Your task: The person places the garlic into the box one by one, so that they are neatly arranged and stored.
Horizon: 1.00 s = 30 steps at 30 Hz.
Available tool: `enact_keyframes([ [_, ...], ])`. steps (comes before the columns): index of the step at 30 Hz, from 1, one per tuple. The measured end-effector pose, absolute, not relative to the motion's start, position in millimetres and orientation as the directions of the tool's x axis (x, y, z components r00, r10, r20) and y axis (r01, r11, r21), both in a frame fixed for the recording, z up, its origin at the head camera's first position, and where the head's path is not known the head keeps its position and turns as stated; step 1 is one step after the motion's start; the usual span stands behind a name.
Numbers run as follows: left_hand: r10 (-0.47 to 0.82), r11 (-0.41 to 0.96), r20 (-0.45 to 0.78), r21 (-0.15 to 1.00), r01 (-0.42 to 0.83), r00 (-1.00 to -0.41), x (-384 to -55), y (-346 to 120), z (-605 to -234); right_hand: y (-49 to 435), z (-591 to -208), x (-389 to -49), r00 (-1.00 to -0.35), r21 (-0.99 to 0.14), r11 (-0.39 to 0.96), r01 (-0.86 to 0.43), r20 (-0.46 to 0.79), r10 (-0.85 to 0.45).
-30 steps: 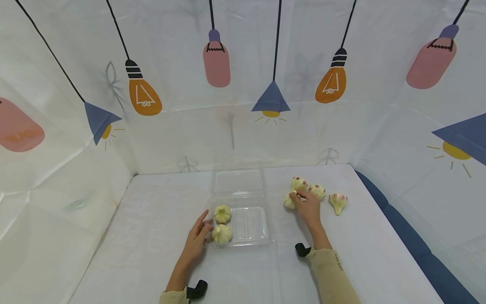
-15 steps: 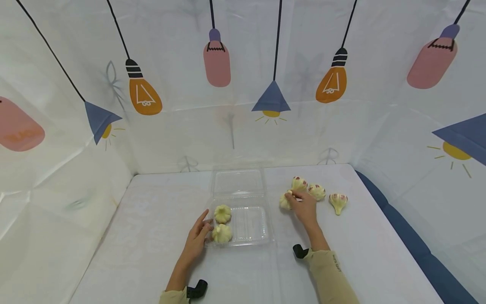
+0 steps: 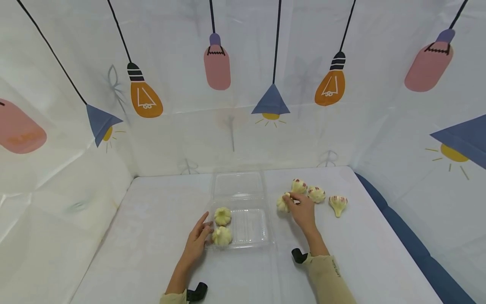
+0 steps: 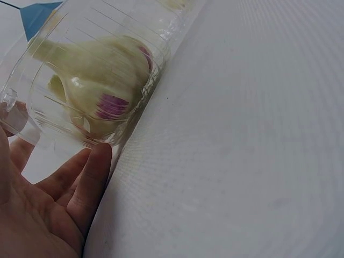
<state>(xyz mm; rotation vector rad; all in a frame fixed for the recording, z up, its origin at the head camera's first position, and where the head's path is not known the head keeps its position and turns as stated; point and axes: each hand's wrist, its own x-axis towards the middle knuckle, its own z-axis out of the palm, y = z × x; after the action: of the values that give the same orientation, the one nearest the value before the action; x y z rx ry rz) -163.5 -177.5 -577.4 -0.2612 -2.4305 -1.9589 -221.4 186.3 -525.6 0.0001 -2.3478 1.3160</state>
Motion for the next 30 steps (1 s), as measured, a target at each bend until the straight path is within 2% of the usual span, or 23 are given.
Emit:
enact_keyframes([
  [13, 0.125, 0.212, 0.091, 0.970, 0.116, -0.988, -164.6, -177.8, -576.0, 176.0, -516.7, -218.5, -0.889, -0.805, 0.530, -0.266, 0.418, 0.188],
  [23, 0.171, 0.196, 0.083, 0.974, 0.117, -0.982, -154.2, -173.3, -541.4, 169.1, -512.2, -216.6, -0.867, -0.768, 0.554, -0.321, 0.473, 0.154],
  [30, 0.168, 0.199, 0.076, 0.974, 0.109, -0.983, -153.3, -173.0, -540.8, 156.7, -503.8, -212.2, -0.854, -0.762, 0.533, -0.369, 0.504, 0.129],
])
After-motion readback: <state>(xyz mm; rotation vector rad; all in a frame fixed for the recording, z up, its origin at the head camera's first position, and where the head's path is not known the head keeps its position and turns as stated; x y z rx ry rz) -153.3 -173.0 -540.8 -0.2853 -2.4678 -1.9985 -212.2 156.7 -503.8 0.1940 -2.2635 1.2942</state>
